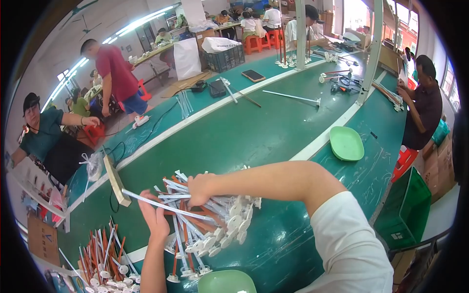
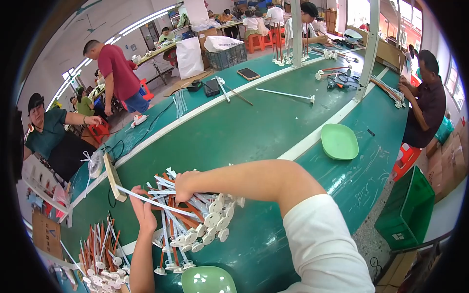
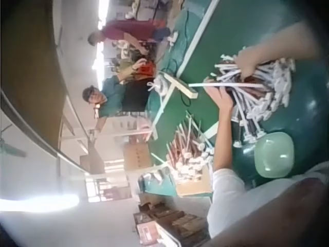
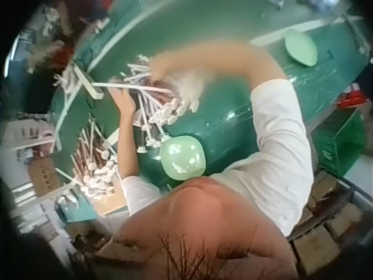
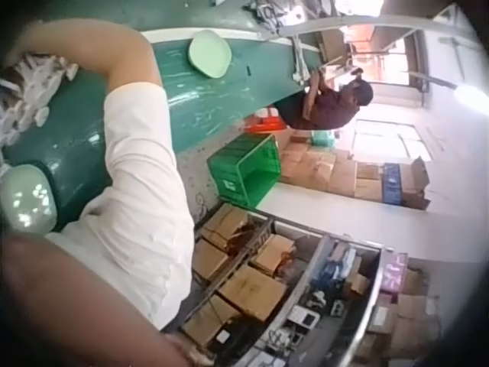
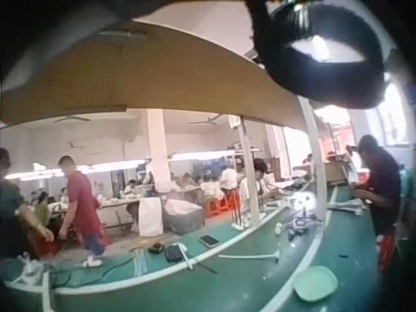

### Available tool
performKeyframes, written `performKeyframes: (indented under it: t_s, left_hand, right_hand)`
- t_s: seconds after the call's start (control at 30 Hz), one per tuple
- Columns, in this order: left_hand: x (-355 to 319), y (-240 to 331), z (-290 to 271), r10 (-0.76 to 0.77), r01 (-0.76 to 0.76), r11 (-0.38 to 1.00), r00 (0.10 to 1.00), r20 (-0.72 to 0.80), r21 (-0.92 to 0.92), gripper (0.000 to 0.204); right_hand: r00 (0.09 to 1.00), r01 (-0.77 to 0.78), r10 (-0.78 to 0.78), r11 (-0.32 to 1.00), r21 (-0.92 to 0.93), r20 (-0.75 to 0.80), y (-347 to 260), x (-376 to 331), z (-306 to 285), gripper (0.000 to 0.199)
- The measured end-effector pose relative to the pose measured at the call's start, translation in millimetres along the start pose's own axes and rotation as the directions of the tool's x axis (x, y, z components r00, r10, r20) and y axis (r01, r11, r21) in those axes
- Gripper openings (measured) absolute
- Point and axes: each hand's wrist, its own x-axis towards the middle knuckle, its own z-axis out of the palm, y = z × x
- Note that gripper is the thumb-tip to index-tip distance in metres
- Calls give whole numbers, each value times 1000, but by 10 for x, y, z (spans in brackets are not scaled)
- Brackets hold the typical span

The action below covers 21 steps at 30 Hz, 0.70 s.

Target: Assembling LED strips onto plastic bases and bundling them together with rubber bands on a production line.

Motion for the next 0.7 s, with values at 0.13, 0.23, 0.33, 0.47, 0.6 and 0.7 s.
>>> performKeyframes:
  t_s: [0.13, 0.23, 0.33, 0.47, 0.6, 0.7]
  left_hand:
    - [372, -40, 270, -244, 429, 494, 903, 353, -756, 57]
    - [438, -485, 139, -395, 463, 268, 853, 342, -845, 63]
    - [469, -145, -211, -723, 488, 270, 672, 160, -830, 67]
    - [-21, -187, -764, -721, 539, 547, 692, -33, -641, 63]
    - [-1089, -21, -1622, -653, 478, 715, 718, -242, -510, 45]
    - [-1900, 784, -1868, -565, 571, 807, 669, -482, -154, 44]
  right_hand:
    - [999, 45, -44, 992, 114, -13, 156, 105, 50, 83]
    - [994, 106, -104, 987, 118, -21, 182, 112, 29, 83]
    - [989, 146, -145, 982, 123, -12, 236, -85, -123, 98]
    - [874, 404, -392, 914, -18, -286, 908, -186, -737, 80]
    - [683, -339, 30, 898, -280, -730, 2569, -324, -1502, 23]
    - [491, -724, 338, 671, -161, -803, 3957, -722, -1396, 35]
